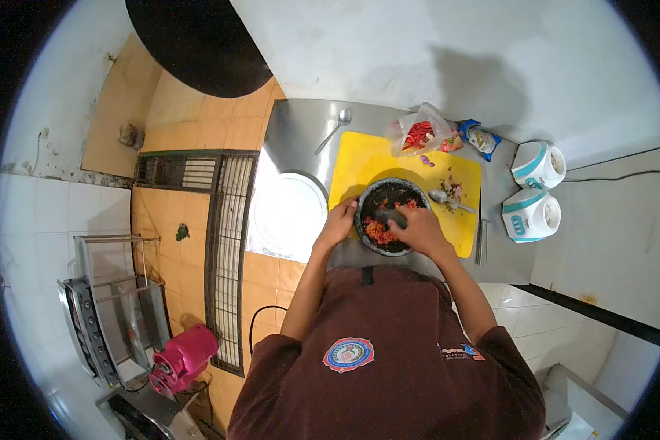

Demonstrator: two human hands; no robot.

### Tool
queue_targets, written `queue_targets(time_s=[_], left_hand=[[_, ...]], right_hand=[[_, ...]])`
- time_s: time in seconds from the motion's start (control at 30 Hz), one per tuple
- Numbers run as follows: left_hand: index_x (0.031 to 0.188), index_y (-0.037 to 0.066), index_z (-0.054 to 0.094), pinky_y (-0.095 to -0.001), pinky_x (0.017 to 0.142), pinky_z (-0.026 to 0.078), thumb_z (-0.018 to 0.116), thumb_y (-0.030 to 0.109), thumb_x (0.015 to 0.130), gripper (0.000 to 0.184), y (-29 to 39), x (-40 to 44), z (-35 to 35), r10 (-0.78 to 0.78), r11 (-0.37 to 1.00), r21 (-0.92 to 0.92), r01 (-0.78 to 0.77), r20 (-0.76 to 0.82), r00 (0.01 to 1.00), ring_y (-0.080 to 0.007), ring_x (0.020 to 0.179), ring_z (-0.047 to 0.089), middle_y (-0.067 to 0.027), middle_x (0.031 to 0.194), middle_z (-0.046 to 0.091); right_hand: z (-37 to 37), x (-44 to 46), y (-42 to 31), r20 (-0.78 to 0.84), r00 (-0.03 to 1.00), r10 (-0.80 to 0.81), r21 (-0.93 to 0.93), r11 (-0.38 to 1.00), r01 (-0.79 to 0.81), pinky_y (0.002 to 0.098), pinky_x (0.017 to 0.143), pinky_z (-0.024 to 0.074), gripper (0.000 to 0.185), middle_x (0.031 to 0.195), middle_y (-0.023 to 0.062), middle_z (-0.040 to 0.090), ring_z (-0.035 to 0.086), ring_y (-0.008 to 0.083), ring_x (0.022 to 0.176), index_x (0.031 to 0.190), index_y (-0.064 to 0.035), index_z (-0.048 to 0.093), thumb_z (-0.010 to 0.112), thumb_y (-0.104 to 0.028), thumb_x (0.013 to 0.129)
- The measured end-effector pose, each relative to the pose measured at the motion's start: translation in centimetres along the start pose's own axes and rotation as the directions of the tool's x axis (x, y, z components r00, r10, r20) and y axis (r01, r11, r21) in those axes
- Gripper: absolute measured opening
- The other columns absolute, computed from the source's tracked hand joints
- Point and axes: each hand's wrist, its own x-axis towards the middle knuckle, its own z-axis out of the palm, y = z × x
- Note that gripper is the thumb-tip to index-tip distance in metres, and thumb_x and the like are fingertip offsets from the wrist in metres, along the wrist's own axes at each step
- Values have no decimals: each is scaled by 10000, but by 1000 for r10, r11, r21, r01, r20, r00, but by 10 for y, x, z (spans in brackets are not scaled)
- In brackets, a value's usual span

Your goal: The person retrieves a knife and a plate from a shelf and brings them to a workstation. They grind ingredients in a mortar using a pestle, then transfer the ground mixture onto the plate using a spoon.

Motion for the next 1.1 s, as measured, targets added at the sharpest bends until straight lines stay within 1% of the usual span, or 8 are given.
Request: queue_targets(time_s=[0.2,0.33,0.4,0.6,0.7,0.8,1.0,1.1], left_hand=[[1298,-32,595,-424,981,469,425,272,1081,410,15,-16,-2,-97,991,98,96,2,995,-419,1158,633,-287,1173,673],[1306,-29,586,-464,981,477,430,269,1074,409,2,-10,0,-14,988,152,16,-17,1000,-472,1145,617,-317,1182,652],[1319,-26,579,-475,978,479,429,272,1074,414,1,-8,-2,14,988,153,-15,5,1000,-474,1133,623,-314,1177,656],[1337,-15,573,-479,947,500,421,272,1078,415,7,-9,-3,-13,986,165,9,27,1000,-467,1094,646,-309,1185,660],[1352,-7,563,-498,863,524,429,263,1077,408,-13,-2,-2,231,953,202,-226,-4,973,-460,946,693,-298,1170,671],[1331,-19,575,-476,974,477,432,222,1062,389,-7,-1,-6,-28,997,78,19,119,993,-476,1156,603,-309,1215,642],[1390,-31,531,-389,750,593,464,238,1076,419,-8,-1,-15,41,997,-69,-30,163,986,-343,953,722,-241,1146,688],[1429,-36,495,-344,663,616,480,246,1080,449,-9,-1,-18,-16,991,-122,45,227,974,-279,876,738,-218,1163,675]], right_hand=[[22,14,7,-199,980,-17,-6,1000,16,493,854,562,489,1067,211,731,701,404,954,1204,-13,664,646,-419,932],[27,-11,-21,-5,998,-63,-154,986,61,477,710,592,534,1012,213,708,718,380,812,1304,-5,578,652,-389,940],[23,-21,-11,-84,987,-140,-206,971,120,466,641,588,545,987,208,691,715,369,758,1313,18,540,646,-374,951],[26,-7,-2,-223,970,-95,-238,971,40,463,635,579,504,987,207,692,710,369,750,1265,28,555,656,-352,950],[20,-28,-13,-134,987,-88,-177,982,64,473,659,578,478,947,207,698,708,373,761,1219,19,570,649,-367,949],[3,-23,-7,-84,996,38,-231,971,-56,489,669,577,474,924,206,698,709,379,787,1197,16,574,646,-380,946],[34,-27,-33,-126,992,-33,-226,974,4,490,661,561,453,892,200,698,696,389,756,1188,3,581,658,-367,938],[28,-25,-30,-45,995,85,-191,977,-92,515,691,554,438,856,227,694,690,423,774,1178,-3,575,659,-363,942]])
